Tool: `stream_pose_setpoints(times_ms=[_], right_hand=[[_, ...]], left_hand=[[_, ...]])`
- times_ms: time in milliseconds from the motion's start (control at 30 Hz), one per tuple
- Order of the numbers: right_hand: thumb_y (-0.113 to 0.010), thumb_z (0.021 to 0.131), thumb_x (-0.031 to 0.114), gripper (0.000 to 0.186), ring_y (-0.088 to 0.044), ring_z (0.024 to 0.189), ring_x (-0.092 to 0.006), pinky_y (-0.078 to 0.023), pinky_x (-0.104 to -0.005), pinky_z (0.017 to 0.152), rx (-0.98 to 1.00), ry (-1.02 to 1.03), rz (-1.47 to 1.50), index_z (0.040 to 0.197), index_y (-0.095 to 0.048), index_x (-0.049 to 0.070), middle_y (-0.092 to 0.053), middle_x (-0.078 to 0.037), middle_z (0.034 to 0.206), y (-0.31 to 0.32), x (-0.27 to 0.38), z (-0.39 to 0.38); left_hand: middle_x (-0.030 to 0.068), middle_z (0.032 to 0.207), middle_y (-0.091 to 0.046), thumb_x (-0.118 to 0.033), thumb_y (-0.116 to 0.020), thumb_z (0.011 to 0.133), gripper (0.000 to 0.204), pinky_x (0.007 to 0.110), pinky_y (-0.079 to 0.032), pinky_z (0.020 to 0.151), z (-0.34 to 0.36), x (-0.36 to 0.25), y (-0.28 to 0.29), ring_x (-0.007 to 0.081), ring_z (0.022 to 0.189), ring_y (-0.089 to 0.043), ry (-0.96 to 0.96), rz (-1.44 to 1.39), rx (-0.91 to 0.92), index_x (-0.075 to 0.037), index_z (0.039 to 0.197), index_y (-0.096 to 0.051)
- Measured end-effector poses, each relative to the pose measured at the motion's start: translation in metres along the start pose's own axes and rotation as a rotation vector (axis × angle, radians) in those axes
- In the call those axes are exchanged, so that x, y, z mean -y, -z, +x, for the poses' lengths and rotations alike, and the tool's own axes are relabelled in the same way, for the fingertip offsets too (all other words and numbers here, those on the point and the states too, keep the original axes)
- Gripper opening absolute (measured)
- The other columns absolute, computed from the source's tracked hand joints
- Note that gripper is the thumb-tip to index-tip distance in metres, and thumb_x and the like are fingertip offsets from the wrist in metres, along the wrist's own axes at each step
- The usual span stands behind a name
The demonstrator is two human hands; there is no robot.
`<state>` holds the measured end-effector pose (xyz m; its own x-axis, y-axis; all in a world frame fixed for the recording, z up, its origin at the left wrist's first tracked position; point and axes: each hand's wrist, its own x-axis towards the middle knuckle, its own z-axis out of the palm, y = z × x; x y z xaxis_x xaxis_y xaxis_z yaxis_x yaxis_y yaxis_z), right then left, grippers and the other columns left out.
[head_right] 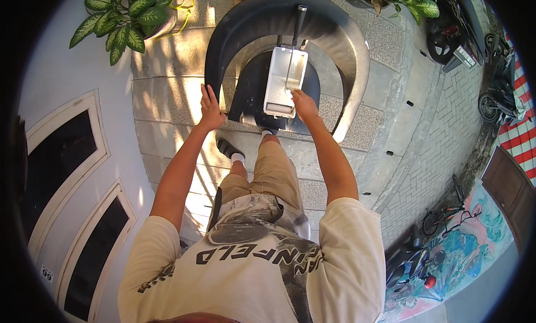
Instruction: The person dips a paintbrush into paint inside a paint tray and paints the exterior door frame using the paintbrush.
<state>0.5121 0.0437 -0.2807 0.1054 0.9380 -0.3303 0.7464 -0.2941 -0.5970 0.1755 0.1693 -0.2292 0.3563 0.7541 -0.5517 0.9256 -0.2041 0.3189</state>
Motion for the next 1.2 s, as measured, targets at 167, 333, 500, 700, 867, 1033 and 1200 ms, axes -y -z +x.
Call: stream_pose_setpoints(times_ms=[167,333,500,700,867,1033,1200], right_hand=[[-0.060,0.094,0.013,0.025,-0.066,0.098,-0.0378,-0.054,-0.0459,0.083,-0.015,0.013,0.007,0.118,-0.063,0.005,-0.065,-0.012,0.119,0.002,-0.001,-0.002],[-0.060,0.094,0.013,0.023,-0.066,0.095,-0.0397,-0.054,-0.0469,0.080,-0.192,0.011,0.057,0.115,-0.063,0.005,-0.065,-0.014,0.118,0.005,-0.006,0.014],[-0.059,0.094,0.013,0.023,-0.065,0.095,-0.0403,-0.054,-0.0477,0.081,-0.105,-0.016,0.048,0.115,-0.063,0.005,-0.066,-0.015,0.117,-0.002,-0.008,0.018],[-0.061,0.093,0.011,0.023,-0.065,0.097,-0.0396,-0.053,-0.0472,0.082,-0.034,-0.038,0.039,0.114,-0.066,0.003,-0.067,-0.016,0.111,0.005,-0.006,0.012],[-0.062,0.094,0.015,0.026,-0.066,0.096,-0.0401,-0.053,-0.0458,0.082,-0.273,-0.197,0.291,0.116,-0.067,0.003,-0.067,-0.020,0.111,0.028,-0.009,-0.006],[-0.059,0.102,0.026,0.035,-0.070,0.100,-0.0216,-0.057,-0.0325,0.083,-0.532,-0.574,1.208,0.123,-0.061,-0.002,-0.068,-0.014,0.113,0.061,-0.024,-0.046],[-0.053,0.104,0.028,0.037,-0.066,0.110,-0.0274,-0.056,-0.0364,0.094,-0.503,-0.412,1.653,0.127,-0.055,-0.002,-0.065,-0.019,0.120,0.106,-0.022,-0.091]], left_hand=[[0.0247,0.160,0.025,-0.005,-0.072,0.077,0.123,0.054,-0.028,0.115,0.001,0.003,-0.001,0.0533,0.144,-0.013,0.002,0.008,0.001,-0.006,0.154,0.023],[0.0245,0.160,0.026,-0.005,-0.072,0.077,0.123,0.054,-0.029,0.114,0.001,0.003,-0.002,0.0533,0.143,-0.013,-0.008,0.023,-0.008,-0.006,0.154,0.024],[0.0244,0.160,0.026,-0.007,-0.074,0.077,0.124,0.054,-0.029,0.114,0.003,0.002,-0.003,0.0529,0.144,-0.014,-0.007,0.028,-0.010,-0.007,0.154,0.024],[0.0247,0.160,0.025,-0.008,-0.077,0.075,0.128,0.054,-0.032,0.113,0.003,0.000,0.000,0.0523,0.144,-0.014,0.020,0.036,0.007,-0.007,0.154,0.024],[0.0251,0.160,0.024,-0.009,-0.079,0.075,0.130,0.054,-0.034,0.112,0.005,-0.001,-0.001,0.0521,0.145,-0.014,0.048,0.047,0.036,-0.008,0.154,0.024],[0.0229,0.160,0.028,-0.012,-0.082,0.074,0.137,0.054,-0.029,0.114,0.010,0.002,0.003,0.0501,0.148,-0.009,0.068,0.032,0.083,-0.012,0.151,0.031],[0.0191,0.162,0.025,-0.014,-0.082,0.075,0.136,0.057,-0.018,0.118,0.011,-0.003,0.021,0.0445,0.151,-0.007,0.077,0.003,0.183,-0.017,0.153,0.030]])
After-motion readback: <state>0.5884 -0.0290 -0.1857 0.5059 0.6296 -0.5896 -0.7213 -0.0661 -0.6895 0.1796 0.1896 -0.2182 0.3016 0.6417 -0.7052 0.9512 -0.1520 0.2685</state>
